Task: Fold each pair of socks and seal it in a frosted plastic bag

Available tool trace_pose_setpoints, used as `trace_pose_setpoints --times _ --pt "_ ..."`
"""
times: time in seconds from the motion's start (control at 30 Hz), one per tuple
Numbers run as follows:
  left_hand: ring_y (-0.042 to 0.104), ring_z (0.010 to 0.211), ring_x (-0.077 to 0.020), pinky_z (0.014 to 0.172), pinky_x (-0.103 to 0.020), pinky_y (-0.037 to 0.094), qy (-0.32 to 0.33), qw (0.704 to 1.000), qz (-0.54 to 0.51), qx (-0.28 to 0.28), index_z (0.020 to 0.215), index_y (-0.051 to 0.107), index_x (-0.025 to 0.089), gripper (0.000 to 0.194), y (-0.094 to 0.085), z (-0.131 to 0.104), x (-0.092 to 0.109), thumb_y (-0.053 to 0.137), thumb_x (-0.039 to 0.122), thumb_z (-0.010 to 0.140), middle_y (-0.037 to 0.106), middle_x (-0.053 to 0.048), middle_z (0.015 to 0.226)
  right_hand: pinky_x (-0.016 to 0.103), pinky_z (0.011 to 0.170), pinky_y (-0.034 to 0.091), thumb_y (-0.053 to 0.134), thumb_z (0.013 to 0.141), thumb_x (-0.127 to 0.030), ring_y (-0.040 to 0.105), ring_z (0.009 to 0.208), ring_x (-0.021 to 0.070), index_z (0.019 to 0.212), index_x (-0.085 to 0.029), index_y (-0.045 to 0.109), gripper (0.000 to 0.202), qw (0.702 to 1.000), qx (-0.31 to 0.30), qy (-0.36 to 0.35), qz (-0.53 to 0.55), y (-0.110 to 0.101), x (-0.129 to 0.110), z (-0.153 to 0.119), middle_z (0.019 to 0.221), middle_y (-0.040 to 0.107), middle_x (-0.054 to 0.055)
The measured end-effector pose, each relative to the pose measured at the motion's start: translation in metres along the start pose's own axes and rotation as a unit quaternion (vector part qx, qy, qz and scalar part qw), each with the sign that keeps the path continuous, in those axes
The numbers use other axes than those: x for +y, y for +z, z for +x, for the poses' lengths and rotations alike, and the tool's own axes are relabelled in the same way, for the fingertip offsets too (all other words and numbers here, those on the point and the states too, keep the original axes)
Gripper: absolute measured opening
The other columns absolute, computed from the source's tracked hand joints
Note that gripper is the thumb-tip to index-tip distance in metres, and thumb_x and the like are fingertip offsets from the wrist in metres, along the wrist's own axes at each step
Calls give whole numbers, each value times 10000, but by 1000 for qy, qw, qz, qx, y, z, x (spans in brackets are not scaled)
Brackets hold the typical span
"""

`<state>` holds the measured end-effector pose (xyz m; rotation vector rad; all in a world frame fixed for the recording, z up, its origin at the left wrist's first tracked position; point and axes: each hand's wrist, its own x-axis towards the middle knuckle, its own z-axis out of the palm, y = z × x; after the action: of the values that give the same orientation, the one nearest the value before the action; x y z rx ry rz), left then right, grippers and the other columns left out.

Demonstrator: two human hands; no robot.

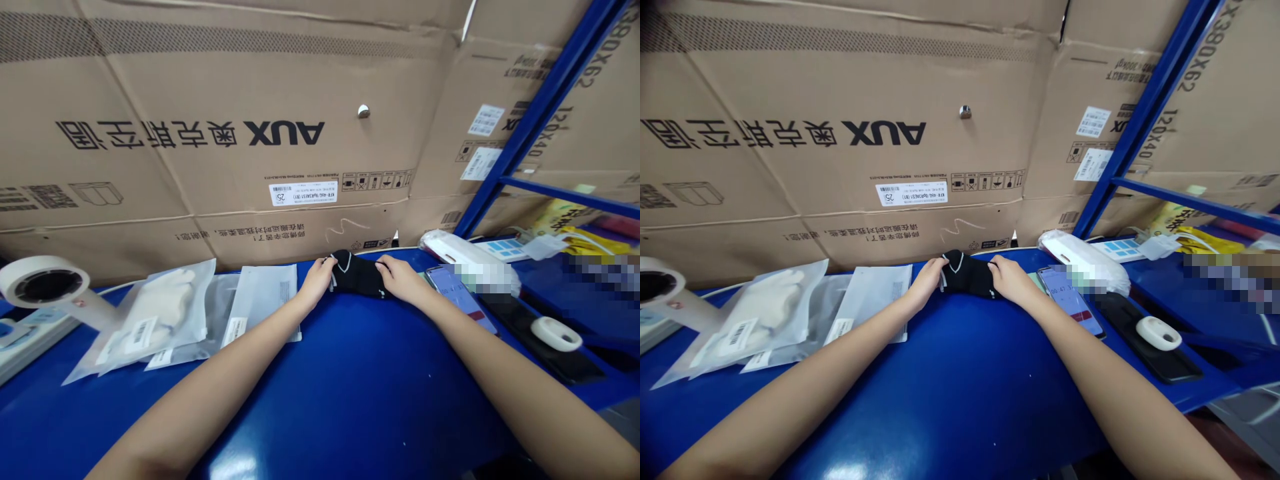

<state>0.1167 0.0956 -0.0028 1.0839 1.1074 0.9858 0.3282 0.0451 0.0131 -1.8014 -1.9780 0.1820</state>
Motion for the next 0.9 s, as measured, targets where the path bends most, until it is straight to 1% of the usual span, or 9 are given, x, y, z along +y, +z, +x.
trace_pose_setpoints --times 0.17,0.3,0.37,0.53,0.63,0.7,0.73,0.8,0.9 --pt "559 723 -121 647 -197 408 54 993 67 84 914 471 215 171 -3 7 -6 616 299 884 532 33 735 316 693 439 431 952 -252 671 805 261 877 -207 631 219 999 -23 48 3 -6 -2 0 851 719 105" --pt "560 634 -109 610 -206 449 34 992 99 73 1055 460 208 259 -3 11 -7 625 325 894 539 43 731 336 587 439 525 916 -342 609 525 220 795 -220 637 205 980 -67 162 90 -9 -3 1 691 663 72" --pt "560 581 -116 590 -240 486 2 992 114 51 1066 476 197 294 -2 11 -3 657 319 870 554 37 712 339 560 436 571 892 -374 581 472 205 785 -220 645 202 974 -101 183 92 -10 -1 0 680 658 69" --pt "597 579 -158 611 -336 562 -60 988 140 -23 904 569 170 264 0 -2 18 747 328 789 596 -3 647 340 657 445 585 866 -301 665 783 274 779 -210 653 143 988 -122 65 -68 -15 2 -6 863 712 109" --pt "599 599 -156 630 -315 572 -78 985 126 -85 806 609 158 200 1 -11 28 718 325 810 610 -25 632 360 744 468 584 867 -307 652 911 286 876 -206 660 127 995 -46 -4 -85 -18 -10 -11 964 695 120" --pt "588 583 -147 616 -296 568 -85 985 112 -102 772 623 151 170 1 -14 30 673 298 841 611 -30 622 363 822 477 590 883 -375 626 1017 277 1043 -218 639 229 996 29 -71 -36 -18 -24 -16 1057 673 109" --pt "585 578 -144 611 -289 565 -87 985 107 -103 768 629 150 163 1 -14 29 658 288 850 612 -31 622 363 838 479 597 883 -422 618 1036 269 1122 -231 616 307 994 42 -104 -6 -18 -31 -19 1088 665 99" --pt "592 587 -144 609 -276 562 -80 986 99 -104 773 640 150 163 0 -13 26 651 292 853 618 -32 628 361 838 478 634 856 -473 616 1036 263 1175 -263 598 384 986 0 -164 6 -15 -45 -24 1121 655 79" --pt "618 622 -155 621 -269 565 -62 989 81 -106 815 656 158 196 -2 -7 18 655 350 854 639 -35 645 343 769 474 661 829 -483 622 1022 267 1156 -266 590 398 984 -23 -174 -42 -6 -57 -31 1115 654 73"
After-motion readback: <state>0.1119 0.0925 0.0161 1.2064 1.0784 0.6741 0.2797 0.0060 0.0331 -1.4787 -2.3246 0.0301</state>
